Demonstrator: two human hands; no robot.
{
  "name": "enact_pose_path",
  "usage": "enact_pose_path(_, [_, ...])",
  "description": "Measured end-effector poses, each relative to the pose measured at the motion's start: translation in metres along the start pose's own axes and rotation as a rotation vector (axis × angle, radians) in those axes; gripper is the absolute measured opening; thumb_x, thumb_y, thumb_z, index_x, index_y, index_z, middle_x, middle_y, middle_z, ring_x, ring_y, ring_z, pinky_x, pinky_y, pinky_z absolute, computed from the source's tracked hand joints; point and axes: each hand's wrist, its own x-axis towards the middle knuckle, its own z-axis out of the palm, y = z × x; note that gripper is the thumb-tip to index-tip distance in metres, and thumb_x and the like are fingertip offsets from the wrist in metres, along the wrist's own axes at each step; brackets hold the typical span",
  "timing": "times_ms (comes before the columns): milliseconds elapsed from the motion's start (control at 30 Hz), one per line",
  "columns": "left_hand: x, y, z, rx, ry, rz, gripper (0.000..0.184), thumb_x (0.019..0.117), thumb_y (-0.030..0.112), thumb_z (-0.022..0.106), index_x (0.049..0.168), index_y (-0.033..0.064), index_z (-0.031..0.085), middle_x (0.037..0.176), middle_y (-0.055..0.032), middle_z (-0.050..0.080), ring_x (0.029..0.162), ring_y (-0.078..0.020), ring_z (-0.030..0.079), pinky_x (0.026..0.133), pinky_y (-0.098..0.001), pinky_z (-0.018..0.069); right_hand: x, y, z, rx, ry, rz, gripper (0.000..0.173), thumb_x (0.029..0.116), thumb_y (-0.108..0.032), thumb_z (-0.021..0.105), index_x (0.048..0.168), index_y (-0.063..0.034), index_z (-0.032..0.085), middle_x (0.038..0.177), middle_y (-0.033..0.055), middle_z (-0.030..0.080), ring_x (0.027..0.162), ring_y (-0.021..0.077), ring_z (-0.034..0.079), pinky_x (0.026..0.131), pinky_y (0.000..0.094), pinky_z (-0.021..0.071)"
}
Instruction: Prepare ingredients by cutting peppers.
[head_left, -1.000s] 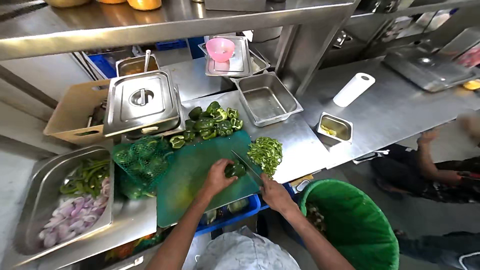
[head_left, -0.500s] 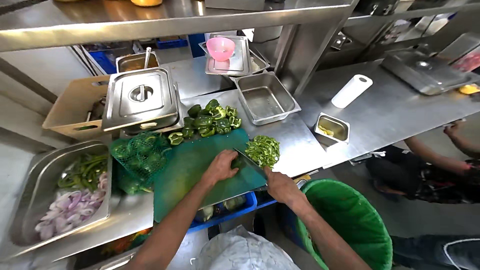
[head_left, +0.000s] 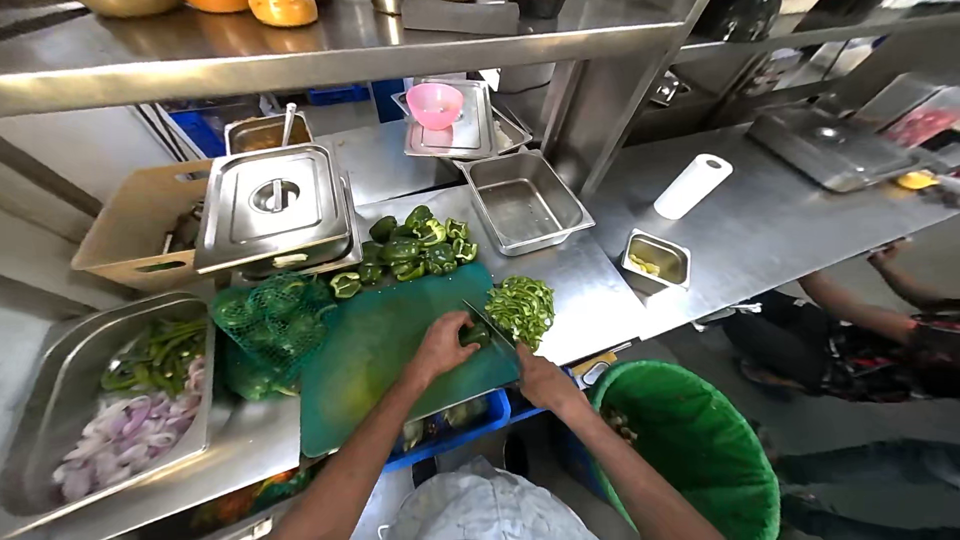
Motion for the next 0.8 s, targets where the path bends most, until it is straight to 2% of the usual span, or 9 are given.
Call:
enact_pose_path(67, [0.005,-0.001,0.002,0.074,0.012,0.055,0.039,0.0824,0.034,0.086,0.111,0.0111,0.071,0.118,-0.0051,0.067,0.114,-0.0202,0.064,0.101,-0.0422,0.0554,0.006,0.002,0.008,0.013,0.012,0.007,0.069,0.0989,-0.015,0.056,0.161,-0.0146,0.026,0.126,0.0237,0.066,0.113,0.042,0.068,0.094,0.061,0.0549])
enact_pose_path(200, [0.009,-0.012,0.004,0.134,0.075,0.163,0.036,0.0821,0.038,0.085,0.104,0.0112,0.073,0.112,-0.0036,0.07,0.113,-0.0211,0.063,0.101,-0.0423,0.053,0.005,-0.002,0.0,0.017,0.001,-0.006,0.055,0.1007,-0.017,0.055,0.152,-0.0132,0.036,0.121,0.0228,0.067,0.111,0.0418,0.069,0.091,0.0614,0.0553])
enact_pose_path(267, [0.014,-0.016,0.002,0.119,0.057,0.182,0.036,0.0834,0.038,0.083,0.103,0.01,0.073,0.113,-0.0048,0.07,0.114,-0.0226,0.063,0.102,-0.0435,0.0527,0.007,-0.002,-0.003,0.036,-0.008,-0.021,0.056,0.0996,-0.017,0.057,0.151,-0.0113,0.038,0.122,0.0242,0.067,0.112,0.043,0.068,0.091,0.0628,0.0545])
enact_pose_path(433, [0.024,-0.011,-0.002,0.21,0.031,0.293,0.031,0.0853,0.037,0.082,0.097,0.01,0.071,0.105,-0.0042,0.069,0.105,-0.0207,0.065,0.097,-0.0397,0.055,0.009,-0.005,-0.004,0.002,0.027,-0.003,0.054,0.0994,-0.016,0.057,0.15,-0.0113,0.037,0.121,0.0235,0.067,0.111,0.0424,0.068,0.091,0.0609,0.0555])
enact_pose_path(600, [0.008,0.001,0.008,0.317,0.031,0.271,0.033,0.0926,0.037,0.075,0.11,0.009,0.073,0.118,-0.0071,0.07,0.116,-0.0246,0.064,0.104,-0.0411,0.0521,0.009,-0.006,0.003,-0.002,0.05,-0.008,0.064,0.0968,-0.013,0.058,0.155,-0.0114,0.032,0.123,0.024,0.066,0.112,0.0426,0.068,0.091,0.061,0.0557])
enact_pose_path(733, [0.015,-0.013,0.007,0.279,0.077,0.334,0.037,0.0896,0.042,0.078,0.103,0.008,0.074,0.114,-0.0074,0.071,0.112,-0.024,0.066,0.101,-0.0408,0.0543,0.008,-0.006,0.002,0.014,0.027,0.001,0.055,0.1002,-0.015,0.055,0.152,-0.0117,0.036,0.126,0.0235,0.065,0.115,0.0419,0.067,0.093,0.0603,0.0548])
enact_pose_path(800, [0.012,-0.015,0.008,0.296,0.067,0.37,0.047,0.0915,0.054,0.072,0.102,0.0089,0.074,0.115,-0.0064,0.071,0.114,-0.0222,0.065,0.101,-0.0394,0.0541,0.01,-0.002,0.003,0.027,0.038,-0.002,0.059,0.0997,-0.016,0.057,0.153,-0.0121,0.034,0.125,0.0238,0.066,0.114,0.0426,0.067,0.092,0.0614,0.055])
